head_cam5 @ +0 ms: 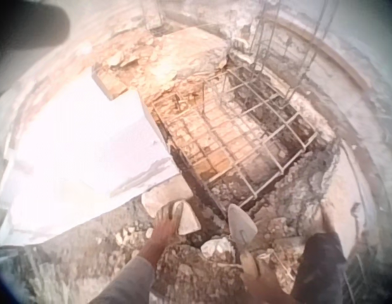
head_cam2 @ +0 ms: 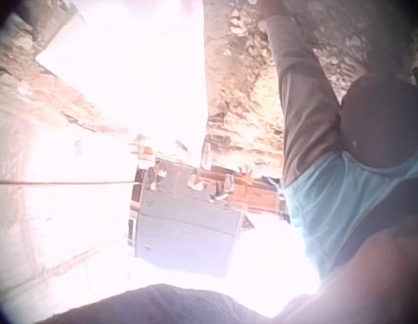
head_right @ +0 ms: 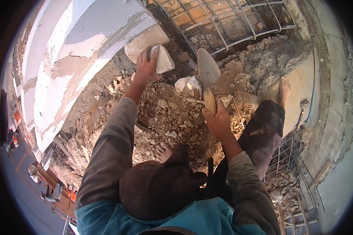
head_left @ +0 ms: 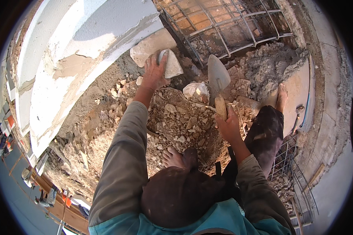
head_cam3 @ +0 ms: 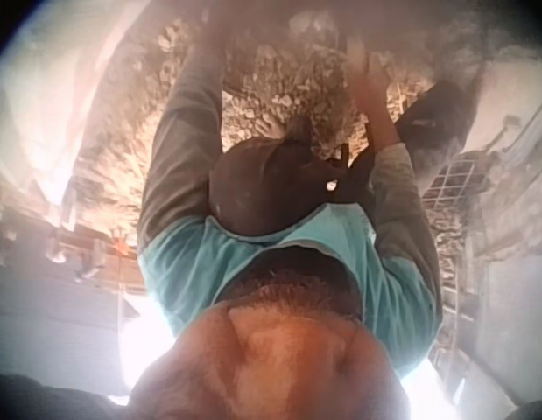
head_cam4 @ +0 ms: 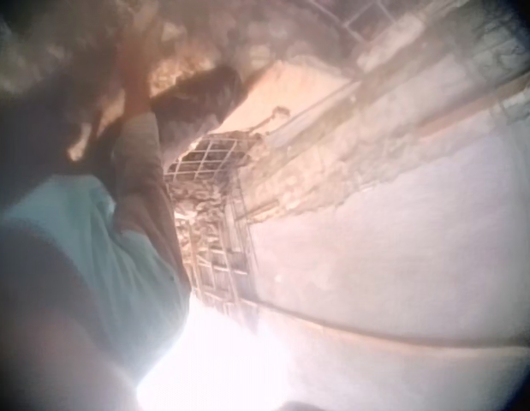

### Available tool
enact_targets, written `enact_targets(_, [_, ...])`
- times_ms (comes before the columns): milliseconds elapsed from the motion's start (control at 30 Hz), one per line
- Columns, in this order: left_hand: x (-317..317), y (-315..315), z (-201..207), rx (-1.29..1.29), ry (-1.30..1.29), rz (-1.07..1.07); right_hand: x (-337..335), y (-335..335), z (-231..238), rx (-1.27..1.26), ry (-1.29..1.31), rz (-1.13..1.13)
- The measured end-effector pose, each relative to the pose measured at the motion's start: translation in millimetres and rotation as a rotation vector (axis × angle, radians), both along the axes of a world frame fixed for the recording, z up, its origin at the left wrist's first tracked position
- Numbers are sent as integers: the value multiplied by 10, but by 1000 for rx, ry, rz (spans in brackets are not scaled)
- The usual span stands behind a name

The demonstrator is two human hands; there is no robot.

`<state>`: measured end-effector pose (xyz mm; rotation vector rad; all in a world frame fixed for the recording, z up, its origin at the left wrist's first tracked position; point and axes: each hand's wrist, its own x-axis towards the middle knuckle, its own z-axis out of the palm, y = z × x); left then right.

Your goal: The person applies mortar from a bucket with a trowel and places stones into the mixture to build a foundation wall.

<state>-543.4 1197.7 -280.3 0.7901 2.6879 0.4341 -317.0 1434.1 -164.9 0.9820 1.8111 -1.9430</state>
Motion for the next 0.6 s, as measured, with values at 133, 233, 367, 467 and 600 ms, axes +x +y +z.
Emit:
enact_targets(133, [-20,133,33,-74,-9,-9,-110,4,-217,147,-8,185])
enact_targets(233, [-20,179,99,-130,-25,21,-179,-64,-362,117,33,172])
enact_targets(367, [162,187,111,-154,-27,252,-524,-40,-417,212,-9,349])
enact_targets(467, [303,98,-8,-133,-75,359,-751,-74,-287,356,30,540])
enact_targets(600, [329,127,-39,-60,-139,361,-944,-161,-45,539,-84,711])
